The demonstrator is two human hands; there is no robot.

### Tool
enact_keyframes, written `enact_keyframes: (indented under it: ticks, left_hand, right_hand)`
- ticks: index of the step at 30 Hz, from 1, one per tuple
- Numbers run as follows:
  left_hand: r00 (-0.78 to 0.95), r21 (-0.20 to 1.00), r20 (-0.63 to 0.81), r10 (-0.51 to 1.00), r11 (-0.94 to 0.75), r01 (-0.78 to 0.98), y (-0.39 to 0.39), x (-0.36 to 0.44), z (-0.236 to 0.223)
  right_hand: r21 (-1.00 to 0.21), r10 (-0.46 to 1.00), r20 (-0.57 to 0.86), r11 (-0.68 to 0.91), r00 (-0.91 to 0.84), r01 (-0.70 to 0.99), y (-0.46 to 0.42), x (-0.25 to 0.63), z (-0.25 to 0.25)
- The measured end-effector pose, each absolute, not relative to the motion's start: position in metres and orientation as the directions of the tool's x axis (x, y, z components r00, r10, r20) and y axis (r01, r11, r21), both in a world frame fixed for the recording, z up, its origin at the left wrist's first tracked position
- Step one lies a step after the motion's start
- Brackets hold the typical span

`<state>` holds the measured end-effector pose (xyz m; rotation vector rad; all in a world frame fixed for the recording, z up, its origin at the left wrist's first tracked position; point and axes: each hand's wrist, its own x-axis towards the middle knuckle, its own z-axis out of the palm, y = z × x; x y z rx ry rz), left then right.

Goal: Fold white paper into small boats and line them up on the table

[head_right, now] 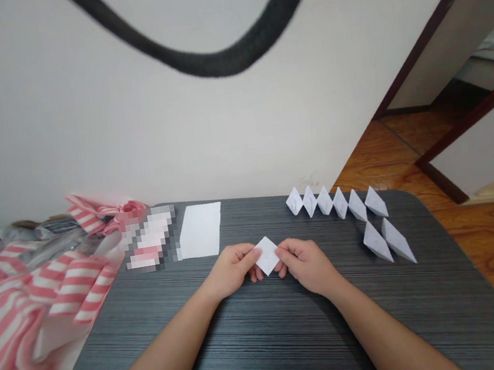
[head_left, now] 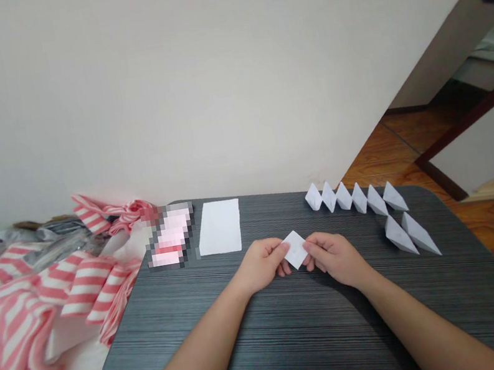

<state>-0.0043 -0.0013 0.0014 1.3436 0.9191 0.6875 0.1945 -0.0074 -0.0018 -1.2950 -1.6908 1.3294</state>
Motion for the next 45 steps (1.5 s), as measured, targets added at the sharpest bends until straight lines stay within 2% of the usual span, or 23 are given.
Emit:
enact_keyframes:
  ticks: [11, 22, 31, 37, 41, 45]
  left_hand:
    - [0.496, 0.987, -0.160, 0.854, 0.140, 0.077, -0.0010, -0.0046, 0.0044]
    - [0.511, 0.982, -0.160, 0.844, 0.085, 0.166, -0.0050, -0.0023, 0.0067]
    - [0.500, 0.984, -0.163, 0.851, 0.102, 0.148, -0.0042, -0.0028, 0.0064]
    - [0.477, 0.986, -0.159, 0.865, 0.112, 0.125, -0.0032, -0.0030, 0.0051]
    - [0.447, 0.986, -0.161, 0.880, 0.127, 0.105, -0.0016, -0.0044, 0.0050]
    - [0.450, 0.986, -0.167, 0.877, 0.141, 0.091, -0.0003, -0.0056, 0.0067]
  right_hand:
    - [-0.961, 0.943, -0.104, -0.013, -0.317, 0.275, -0.0068, 0.1943, -0.0052]
    - [-0.963, 0.931, -0.118, -0.023, -0.345, 0.268, -0.0070, 0.1913, -0.0033]
    - [-0.962, 0.935, -0.077, 0.021, -0.346, 0.271, -0.0073, 0.1919, -0.0054]
    - [-0.965, 0.911, -0.066, 0.046, -0.408, 0.258, -0.0093, 0.1920, -0.0067]
    - [-0.970, 0.914, 0.036, 0.130, -0.404, 0.206, -0.0100, 0.1920, -0.0076]
    - [-0.923, 0.882, 0.143, 0.282, -0.448, 0.260, -0.0085, 0.1935, -0.0038]
